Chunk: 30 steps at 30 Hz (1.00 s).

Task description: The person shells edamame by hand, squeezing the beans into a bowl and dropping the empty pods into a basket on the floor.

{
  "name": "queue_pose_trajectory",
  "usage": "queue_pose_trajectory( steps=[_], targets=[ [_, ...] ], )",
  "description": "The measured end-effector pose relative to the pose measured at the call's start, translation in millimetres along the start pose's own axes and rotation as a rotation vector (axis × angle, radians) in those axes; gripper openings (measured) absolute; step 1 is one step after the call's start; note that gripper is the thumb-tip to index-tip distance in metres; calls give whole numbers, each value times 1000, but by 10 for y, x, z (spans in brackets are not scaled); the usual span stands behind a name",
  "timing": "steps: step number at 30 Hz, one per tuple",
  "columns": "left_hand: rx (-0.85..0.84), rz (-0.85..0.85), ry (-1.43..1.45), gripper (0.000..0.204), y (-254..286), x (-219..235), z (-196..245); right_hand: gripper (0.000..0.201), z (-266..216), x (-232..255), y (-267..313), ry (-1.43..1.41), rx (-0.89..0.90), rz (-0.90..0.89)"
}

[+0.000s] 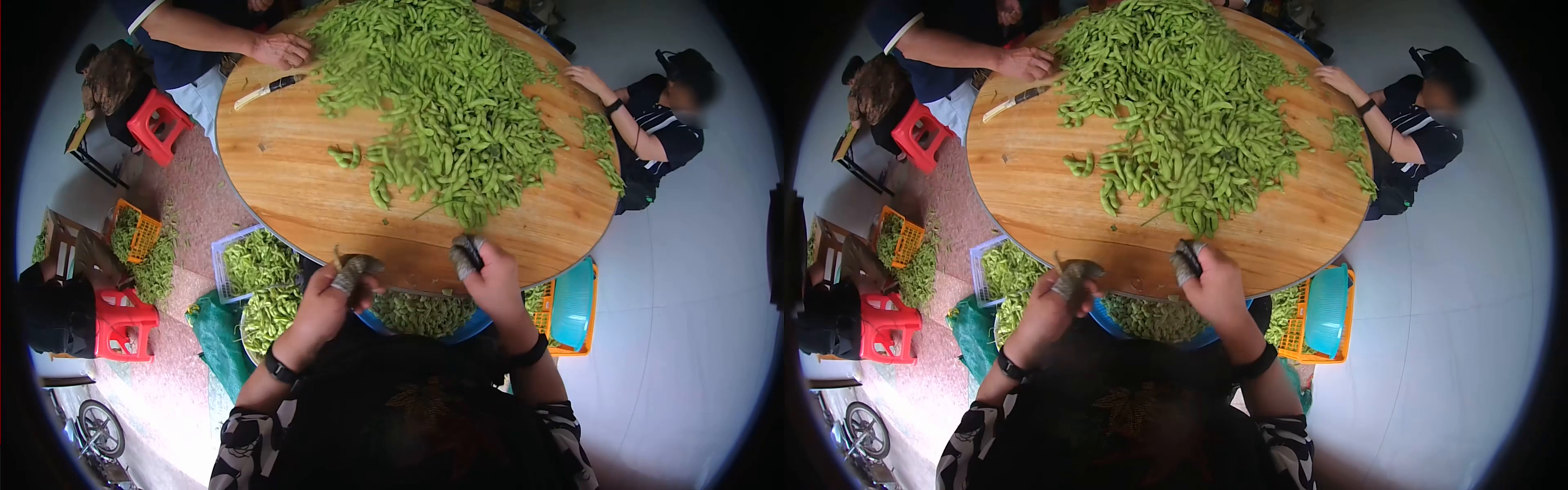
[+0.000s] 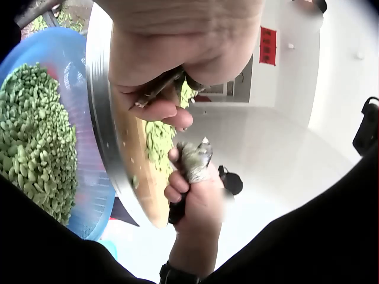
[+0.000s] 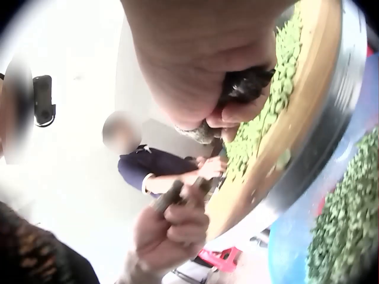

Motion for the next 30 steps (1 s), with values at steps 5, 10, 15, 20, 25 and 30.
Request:
queue_pose_trajectory(
  steps=[5,10,15,20,25,30],
  targets=[
    [-239,380,-495,18,357,1066,42,28,37,76,-560,464,254,171],
    [-26,504,-1738,74,775,1592,-182,24,145,-122,-742,683,194,74],
    [-465,425,-1239,41,542,991,308,23,124,-79,-609,624,201,47],
    [-675,127,-814,54,241,-292,689,27,-155,-210,-134,228,62,-174],
    [-659,-171,-875,39,-38,-736,334,27,-368,-164,-7,118,222,-79],
    [-738,154,-970,26,172,-89,532,29,-141,-209,-438,475,341,113]
  ],
)
Point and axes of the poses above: each hand's wrist, its own y-axis away from the middle knuckle, its own x-axis out of the back of the hand, z = x × y, the point moved 10 cm from there along -y, towards the middle knuckle, and after that the axes turned 9 degrees about z, right-handed, at the moved point
